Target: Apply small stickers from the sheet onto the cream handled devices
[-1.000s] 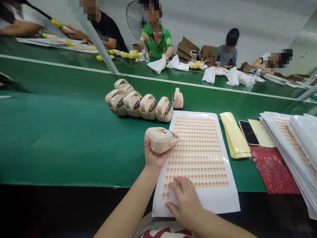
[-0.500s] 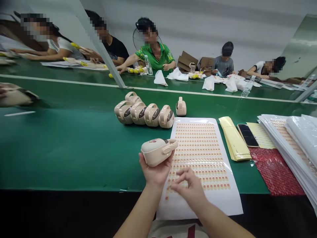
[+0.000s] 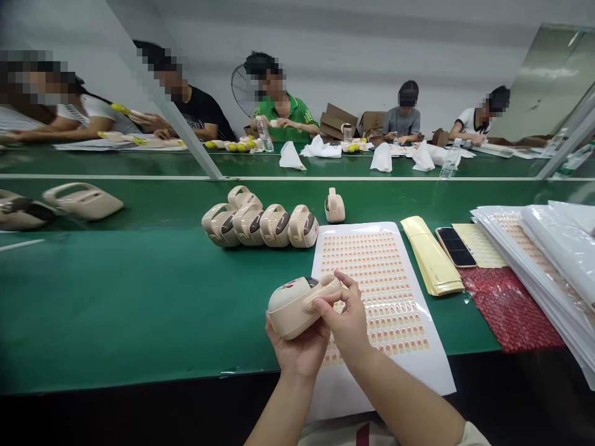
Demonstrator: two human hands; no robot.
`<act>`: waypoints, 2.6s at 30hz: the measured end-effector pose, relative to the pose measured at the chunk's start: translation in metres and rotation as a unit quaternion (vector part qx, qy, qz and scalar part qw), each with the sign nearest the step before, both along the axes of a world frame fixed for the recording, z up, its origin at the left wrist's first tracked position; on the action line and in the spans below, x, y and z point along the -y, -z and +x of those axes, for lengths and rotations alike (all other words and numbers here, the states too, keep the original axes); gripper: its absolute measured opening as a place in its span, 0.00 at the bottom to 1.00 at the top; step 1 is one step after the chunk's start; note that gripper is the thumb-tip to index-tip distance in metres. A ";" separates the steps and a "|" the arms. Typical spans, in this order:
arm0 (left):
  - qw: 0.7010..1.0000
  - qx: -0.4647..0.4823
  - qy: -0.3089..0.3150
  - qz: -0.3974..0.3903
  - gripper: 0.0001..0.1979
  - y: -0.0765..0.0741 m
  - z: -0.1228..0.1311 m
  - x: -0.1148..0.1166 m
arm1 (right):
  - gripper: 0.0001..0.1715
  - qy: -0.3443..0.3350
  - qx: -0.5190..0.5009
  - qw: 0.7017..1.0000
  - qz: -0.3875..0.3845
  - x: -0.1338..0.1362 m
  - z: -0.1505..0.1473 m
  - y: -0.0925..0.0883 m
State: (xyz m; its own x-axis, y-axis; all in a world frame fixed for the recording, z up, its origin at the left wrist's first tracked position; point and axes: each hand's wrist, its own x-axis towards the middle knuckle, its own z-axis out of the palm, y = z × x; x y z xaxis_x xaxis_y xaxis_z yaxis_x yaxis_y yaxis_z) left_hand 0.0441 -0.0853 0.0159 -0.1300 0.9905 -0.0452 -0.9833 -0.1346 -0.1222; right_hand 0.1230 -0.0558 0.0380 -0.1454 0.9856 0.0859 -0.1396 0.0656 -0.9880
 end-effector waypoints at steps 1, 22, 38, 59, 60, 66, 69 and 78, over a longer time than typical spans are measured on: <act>1.000 0.004 0.001 -0.002 0.17 -0.001 0.000 0.000 | 0.09 -0.003 0.005 1.000 0.002 0.000 0.001 -0.001; 0.997 -0.003 -0.002 -0.071 0.18 -0.002 0.003 0.003 | 0.09 -0.033 0.053 0.996 0.057 -0.004 0.007 -0.011; 0.998 -0.003 -0.006 -0.061 0.16 -0.006 0.003 0.002 | 0.09 -0.044 0.057 0.997 0.035 -0.006 0.009 -0.009; 0.967 -0.159 -0.181 -0.076 0.24 0.012 -0.040 0.009 | 0.19 -0.166 0.391 0.870 0.251 0.044 0.036 0.058; 0.964 -0.158 -0.192 -0.089 0.25 0.011 -0.044 0.009 | 0.21 -0.171 0.421 0.840 0.297 0.051 0.036 0.063; 0.955 -0.174 -0.208 -0.116 0.23 0.007 -0.048 0.014 | 0.11 -0.107 0.469 0.748 0.457 0.055 0.030 0.077; 0.949 -0.194 -0.213 -0.126 0.26 0.008 -0.049 0.019 | 0.13 -0.110 0.442 0.767 0.452 0.054 0.027 0.084; 0.915 -0.328 -0.211 -0.106 0.37 0.030 -0.056 0.036 | 0.05 -0.223 0.240 0.931 0.163 0.022 0.038 0.021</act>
State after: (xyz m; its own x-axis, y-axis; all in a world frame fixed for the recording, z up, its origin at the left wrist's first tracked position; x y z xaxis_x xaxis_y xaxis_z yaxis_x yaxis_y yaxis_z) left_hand -0.0123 -0.1213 -0.0140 -0.5666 0.8240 -0.0053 -0.6905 -0.4713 0.5488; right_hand 0.1611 -0.0783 0.0171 -0.6330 0.7506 0.1895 0.2275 0.4144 -0.8812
